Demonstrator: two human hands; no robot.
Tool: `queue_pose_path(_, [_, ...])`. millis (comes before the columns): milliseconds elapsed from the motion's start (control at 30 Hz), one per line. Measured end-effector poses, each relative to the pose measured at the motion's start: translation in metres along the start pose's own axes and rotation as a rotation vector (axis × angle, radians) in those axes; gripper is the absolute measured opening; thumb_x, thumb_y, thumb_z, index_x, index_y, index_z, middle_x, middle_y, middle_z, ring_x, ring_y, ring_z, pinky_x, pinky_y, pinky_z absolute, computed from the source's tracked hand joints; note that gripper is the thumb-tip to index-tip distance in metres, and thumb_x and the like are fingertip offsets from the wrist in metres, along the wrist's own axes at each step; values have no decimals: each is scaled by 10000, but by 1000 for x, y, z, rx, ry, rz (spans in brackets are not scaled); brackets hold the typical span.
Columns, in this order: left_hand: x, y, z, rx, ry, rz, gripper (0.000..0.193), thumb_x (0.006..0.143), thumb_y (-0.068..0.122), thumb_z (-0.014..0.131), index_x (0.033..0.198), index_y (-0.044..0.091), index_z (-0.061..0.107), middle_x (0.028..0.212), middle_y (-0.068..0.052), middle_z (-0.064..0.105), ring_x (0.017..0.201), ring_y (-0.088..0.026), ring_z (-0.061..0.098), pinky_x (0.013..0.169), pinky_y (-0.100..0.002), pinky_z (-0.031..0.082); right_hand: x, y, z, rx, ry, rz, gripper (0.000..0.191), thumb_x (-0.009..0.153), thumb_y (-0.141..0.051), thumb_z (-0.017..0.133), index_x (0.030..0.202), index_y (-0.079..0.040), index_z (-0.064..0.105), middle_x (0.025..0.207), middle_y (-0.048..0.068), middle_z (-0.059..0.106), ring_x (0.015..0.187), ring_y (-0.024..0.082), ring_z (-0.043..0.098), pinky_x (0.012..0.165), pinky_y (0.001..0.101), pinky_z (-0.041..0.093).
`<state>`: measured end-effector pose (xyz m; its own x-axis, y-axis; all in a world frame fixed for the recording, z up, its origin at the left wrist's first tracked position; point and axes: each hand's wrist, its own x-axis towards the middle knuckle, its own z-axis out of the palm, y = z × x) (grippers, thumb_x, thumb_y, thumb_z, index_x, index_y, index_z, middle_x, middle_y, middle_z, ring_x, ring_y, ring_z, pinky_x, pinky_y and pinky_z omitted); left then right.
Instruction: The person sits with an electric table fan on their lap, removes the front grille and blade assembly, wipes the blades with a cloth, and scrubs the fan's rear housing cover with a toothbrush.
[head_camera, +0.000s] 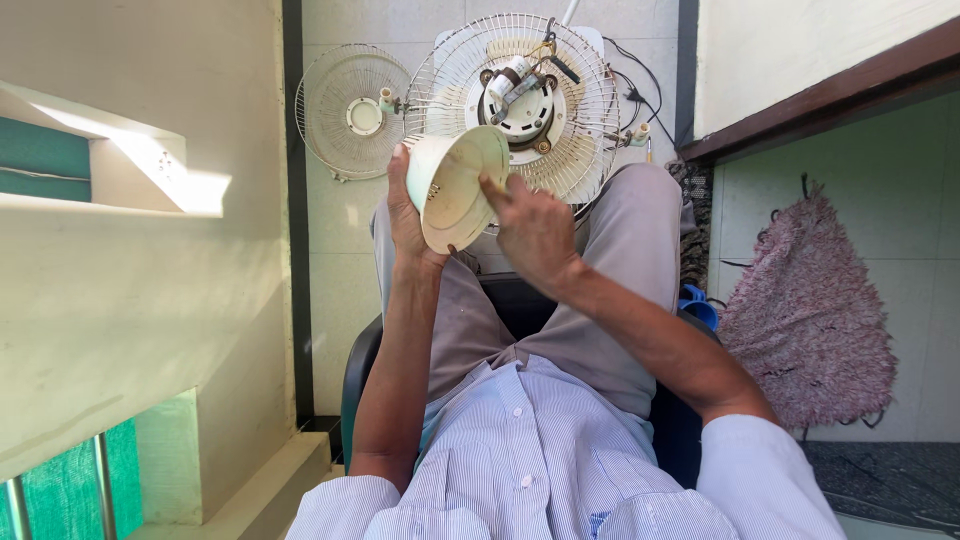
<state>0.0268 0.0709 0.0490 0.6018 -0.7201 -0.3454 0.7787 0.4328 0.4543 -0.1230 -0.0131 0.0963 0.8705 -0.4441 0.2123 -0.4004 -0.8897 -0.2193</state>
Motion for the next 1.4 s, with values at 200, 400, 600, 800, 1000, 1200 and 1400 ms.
queue_pose_path(200, [1, -1, 2, 47, -24, -30, 490, 1020, 473, 591, 1282, 59, 616, 1160, -107, 708, 1019, -211, 711, 908, -367, 611, 3, 13, 11, 19, 103, -13, 543, 814, -21, 662, 1344, -132, 698, 936, 95, 614, 606, 258, 659, 521, 410, 544])
queue_pose_path(400, [8, 6, 3, 15, -120, 31, 534, 1038, 511, 551, 1326, 62, 586, 1227, -105, 681, 1115, -233, 680, 990, -402, 587, -29, -15, 31, 329, 15, 91, 587, 783, 9, 637, 1327, -203, 696, 924, 60, 648, 645, 292, 678, 565, 424, 555])
queue_pose_path(600, [15, 19, 13, -1, -165, 82, 562, 1027, 517, 557, 1334, 46, 585, 1241, -118, 680, 1120, -238, 685, 996, -405, 586, -26, 0, 31, 354, 52, 53, 601, 833, 23, 628, 1370, -240, 689, 916, 53, 658, 698, 270, 675, 614, 410, 563])
queue_pose_path(800, [10, 7, 13, 38, -133, 44, 568, 1009, 521, 587, 1334, 55, 595, 1255, -115, 682, 1118, -231, 691, 1006, -394, 584, -2, 31, 30, 6, 310, -67, 551, 881, 14, 631, 1400, -170, 657, 967, 66, 645, 666, 231, 631, 571, 398, 527])
queue_pose_path(1000, [20, 13, 12, 21, -86, 62, 577, 992, 527, 617, 1319, 53, 593, 1236, -121, 677, 1121, -248, 687, 1002, -427, 592, -18, 7, 45, 173, 110, -43, 616, 838, 55, 617, 1416, -155, 642, 911, 74, 627, 589, 232, 631, 495, 387, 531])
queue_pose_path(1200, [10, 13, 7, -16, 18, 97, 686, 954, 553, 634, 1414, 57, 522, 1348, -118, 612, 1239, -253, 623, 1077, -458, 542, -23, 2, 53, 406, 83, 2, 626, 788, 30, 641, 1369, -203, 656, 927, 66, 642, 673, 278, 668, 582, 391, 566])
queue_pose_path(1400, [-9, 15, -25, -185, -171, 32, 632, 1013, 404, 634, 1505, 58, 441, 1497, -82, 534, 1406, -220, 539, 1228, -433, 453, -19, 1, 48, 533, 123, 28, 576, 849, 45, 648, 1346, -242, 685, 912, 45, 646, 713, 248, 685, 630, 367, 566])
